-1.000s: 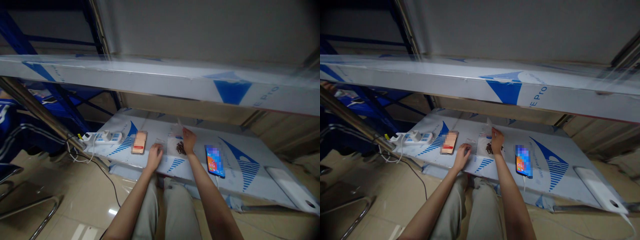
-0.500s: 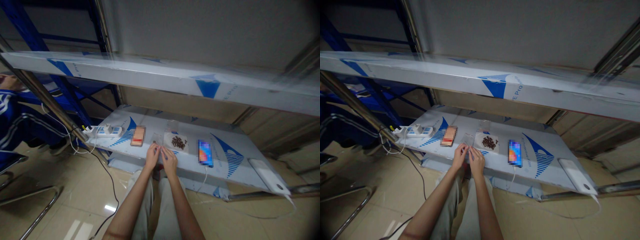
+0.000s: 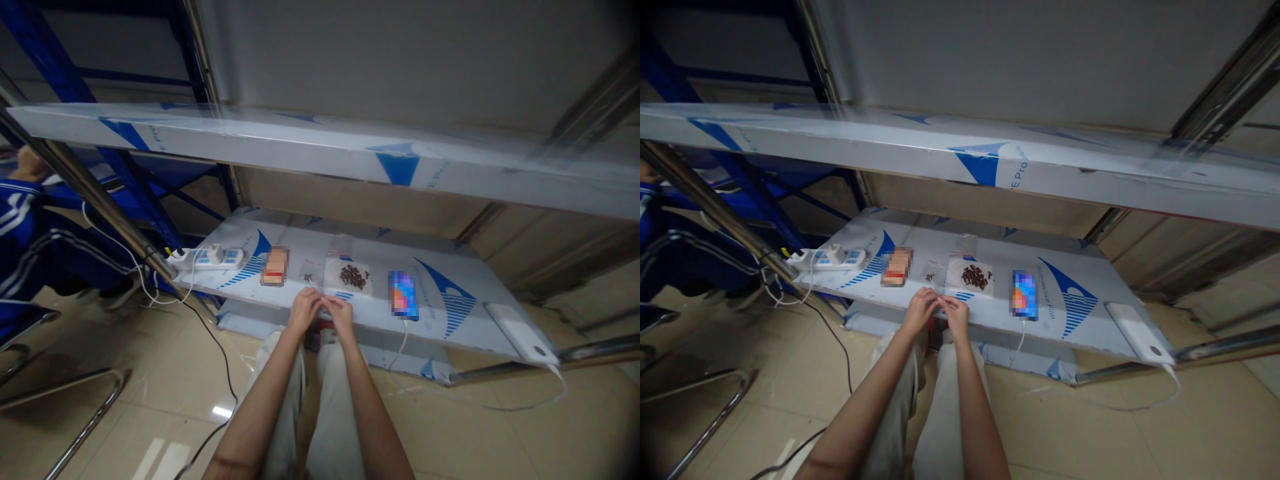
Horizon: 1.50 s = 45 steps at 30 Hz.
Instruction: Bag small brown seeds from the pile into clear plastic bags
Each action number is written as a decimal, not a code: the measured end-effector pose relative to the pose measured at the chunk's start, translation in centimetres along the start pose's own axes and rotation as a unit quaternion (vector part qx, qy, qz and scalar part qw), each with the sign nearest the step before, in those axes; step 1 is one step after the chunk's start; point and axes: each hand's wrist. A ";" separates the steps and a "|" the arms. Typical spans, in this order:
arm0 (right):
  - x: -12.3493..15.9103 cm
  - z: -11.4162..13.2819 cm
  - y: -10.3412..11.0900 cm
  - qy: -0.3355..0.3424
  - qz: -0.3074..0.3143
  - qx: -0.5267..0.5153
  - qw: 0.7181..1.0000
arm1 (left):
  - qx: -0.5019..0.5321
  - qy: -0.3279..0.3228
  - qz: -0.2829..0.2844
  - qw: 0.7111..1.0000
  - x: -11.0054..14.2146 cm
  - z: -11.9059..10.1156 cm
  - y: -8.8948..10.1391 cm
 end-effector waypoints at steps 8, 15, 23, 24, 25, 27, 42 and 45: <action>0.2 0.8 0.3 0.030 0.010 0.027 0.999 | 0.011 0.004 0.001 1.000 -0.1 0.0 -0.4; 0.0 0.4 0.8 0.026 0.015 0.028 0.999 | 0.059 0.007 0.015 0.998 -0.1 -0.1 -0.4; 0.5 0.7 0.5 0.079 -0.028 0.152 0.985 | 0.076 0.040 0.006 0.996 -0.1 -0.7 -0.3; 0.6 0.7 0.4 0.085 -0.034 0.165 0.982 | 0.070 0.043 0.000 0.997 -0.2 -0.8 -0.3; 0.6 0.7 0.3 0.089 -0.038 0.170 0.981 | 0.064 0.045 -0.006 0.997 -0.2 -0.9 -0.3; 0.5 0.6 0.1 0.089 -0.040 0.155 0.983 | 0.055 0.045 -0.013 0.997 -0.2 -1.0 -0.3; 0.1 0.4 0.8 0.052 -0.045 0.065 0.996 | 0.015 0.023 -0.015 1.000 -0.2 -1.4 -0.4; 0.1 0.5 1.1 0.061 -0.083 0.093 0.990 | -0.049 0.034 -0.059 0.996 0.0 -1.4 -0.3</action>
Point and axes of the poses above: each hand's wrist, its own x-axis away from the middle knuckle, its own y-axis out of the back of the hand, z = x × y, and after that the axes turned 2 degrees about x, right-handed
